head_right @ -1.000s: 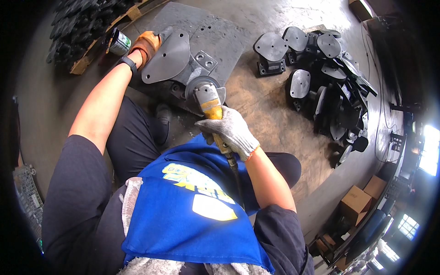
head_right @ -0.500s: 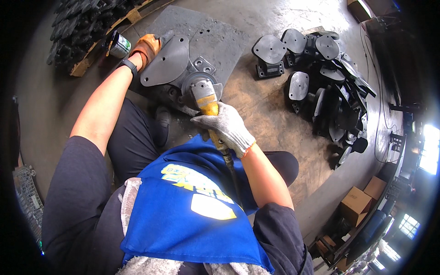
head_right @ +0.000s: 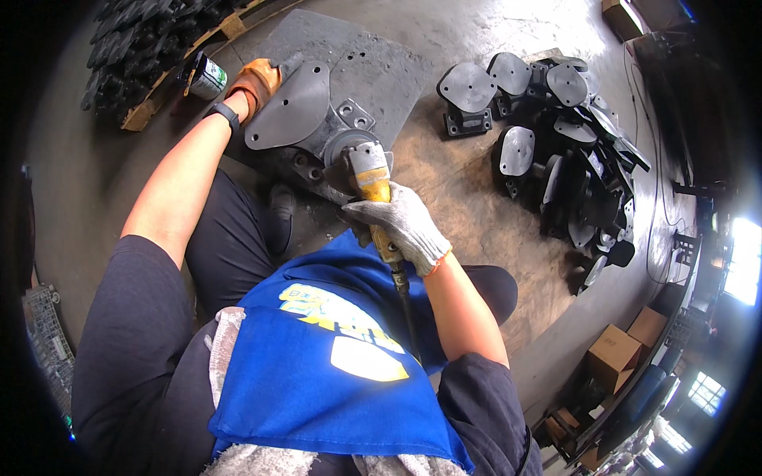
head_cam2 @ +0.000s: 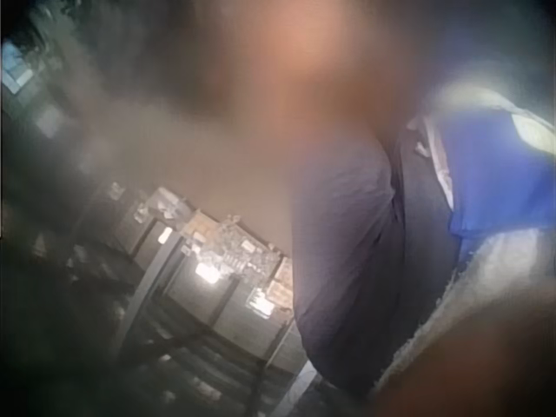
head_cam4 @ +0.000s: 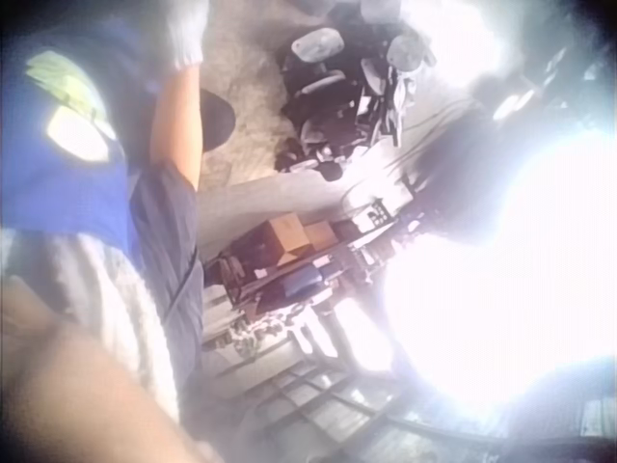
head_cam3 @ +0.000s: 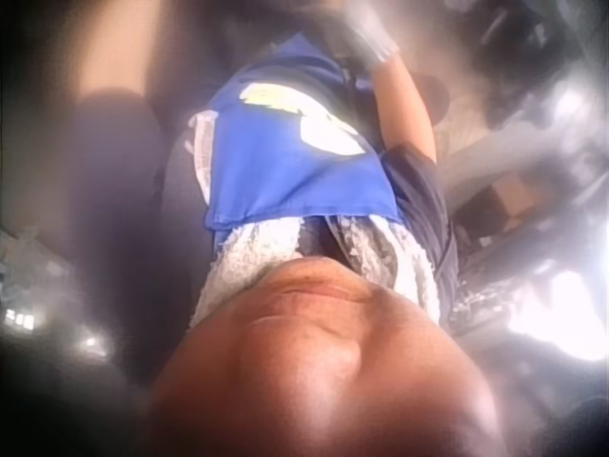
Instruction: The person uses a handheld angle grinder to smooth the surface of metal parts. They hold each part with a gloved hand, grind it, and then place it on a pile of finished parts before picking up the next one.
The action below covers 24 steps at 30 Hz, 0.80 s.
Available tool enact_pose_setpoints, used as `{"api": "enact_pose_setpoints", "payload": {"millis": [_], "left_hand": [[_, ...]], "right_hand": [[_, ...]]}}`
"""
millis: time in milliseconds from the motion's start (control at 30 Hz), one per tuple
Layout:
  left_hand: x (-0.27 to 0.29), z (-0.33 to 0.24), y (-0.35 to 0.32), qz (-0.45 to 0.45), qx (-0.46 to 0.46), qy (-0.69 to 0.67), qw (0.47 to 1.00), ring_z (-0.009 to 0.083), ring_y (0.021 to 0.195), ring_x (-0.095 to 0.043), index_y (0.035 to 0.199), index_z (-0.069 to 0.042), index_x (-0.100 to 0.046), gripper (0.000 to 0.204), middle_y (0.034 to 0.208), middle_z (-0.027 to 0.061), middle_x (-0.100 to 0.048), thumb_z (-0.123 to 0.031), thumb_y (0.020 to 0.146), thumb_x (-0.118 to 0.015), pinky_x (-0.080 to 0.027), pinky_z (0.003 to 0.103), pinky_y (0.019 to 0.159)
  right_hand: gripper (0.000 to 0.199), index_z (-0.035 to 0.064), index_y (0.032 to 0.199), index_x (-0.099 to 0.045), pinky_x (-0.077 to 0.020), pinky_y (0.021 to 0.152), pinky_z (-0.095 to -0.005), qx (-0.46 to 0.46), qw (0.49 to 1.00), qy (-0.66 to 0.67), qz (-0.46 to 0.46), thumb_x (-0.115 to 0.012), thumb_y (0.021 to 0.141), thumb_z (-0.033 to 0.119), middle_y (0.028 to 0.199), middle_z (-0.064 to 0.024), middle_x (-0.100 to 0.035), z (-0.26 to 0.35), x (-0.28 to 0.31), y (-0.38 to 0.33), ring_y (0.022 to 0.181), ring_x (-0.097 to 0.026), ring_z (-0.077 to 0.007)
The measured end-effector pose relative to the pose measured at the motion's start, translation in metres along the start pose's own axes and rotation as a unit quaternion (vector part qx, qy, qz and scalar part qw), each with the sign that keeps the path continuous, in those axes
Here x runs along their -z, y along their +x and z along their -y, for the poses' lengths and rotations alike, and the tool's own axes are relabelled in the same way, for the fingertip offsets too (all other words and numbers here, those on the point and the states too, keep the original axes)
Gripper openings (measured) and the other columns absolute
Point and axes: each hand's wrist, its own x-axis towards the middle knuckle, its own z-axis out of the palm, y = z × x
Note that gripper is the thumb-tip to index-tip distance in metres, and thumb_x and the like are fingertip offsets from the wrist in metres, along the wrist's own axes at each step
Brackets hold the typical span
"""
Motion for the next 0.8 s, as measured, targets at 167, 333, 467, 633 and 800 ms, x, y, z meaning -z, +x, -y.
{"api": "enact_pose_setpoints", "payload": {"millis": [167,333,467,633,800], "left_hand": [[0.019,-0.004,-0.013,0.010,0.001,-0.010,1.000,0.0333,0.108,-0.065,0.118,-0.010,-0.067,0.035,0.115,0.0154,-0.069,-0.033,0.095,-0.054,-0.052,0.039,0.094],[0.077,-0.026,-0.041,0.065,0.075,-0.155,0.983,0.0431,0.117,-0.058,0.122,-0.012,-0.065,0.060,0.127,0.0194,-0.062,-0.060,0.089,-0.051,-0.048,0.048,0.097],[0.054,-0.016,-0.029,0.059,-0.058,0.055,0.995,0.0415,0.114,-0.060,0.124,-0.014,-0.063,0.050,0.125,0.0175,-0.064,-0.051,0.093,-0.050,-0.050,0.047,0.095],[0.105,-0.045,-0.063,0.041,-0.010,-0.003,0.999,0.0294,0.106,-0.067,0.122,-0.010,-0.064,0.034,0.113,0.0126,-0.069,-0.030,0.098,-0.051,-0.053,0.037,0.093],[0.032,-0.008,-0.018,0.046,0.041,-0.076,0.995,0.0382,0.117,-0.059,0.123,-0.008,-0.064,0.063,0.127,0.0189,-0.061,-0.060,0.089,-0.050,-0.048,0.044,0.099]], "right_hand": [[0.025,-0.0009,0.093,-0.064,-0.0495,0.057,-0.0274,0.009,1.000,0.003,-0.001,-0.075,0.083,0.020,0.075,-0.0089,-0.065,0.000,-0.003,0.003,0.061,-0.061,-0.0151],[0.023,-0.0005,0.090,-0.064,-0.0491,0.056,-0.0272,0.010,1.000,0.010,-0.003,-0.074,0.082,0.019,0.072,-0.0082,-0.064,0.006,-0.003,-0.001,0.059,-0.061,-0.0156],[0.023,-0.0003,0.089,-0.065,-0.0493,0.057,-0.0274,0.005,1.000,0.014,-0.015,-0.073,0.082,0.021,0.072,-0.0082,-0.064,0.004,-0.001,0.001,0.059,-0.061,-0.0159],[0.026,-0.0006,0.091,-0.066,-0.0503,0.058,-0.0282,0.003,1.000,0.005,-0.022,-0.074,0.082,0.022,0.073,-0.0085,-0.065,0.006,0.006,-0.003,0.060,-0.062,-0.0161],[0.027,-0.0009,0.094,-0.066,-0.0514,0.057,-0.0279,0.002,0.999,0.008,-0.040,-0.074,0.083,0.022,0.077,-0.0082,-0.065,-0.001,0.010,-0.011,0.062,-0.062,-0.0156]]}}
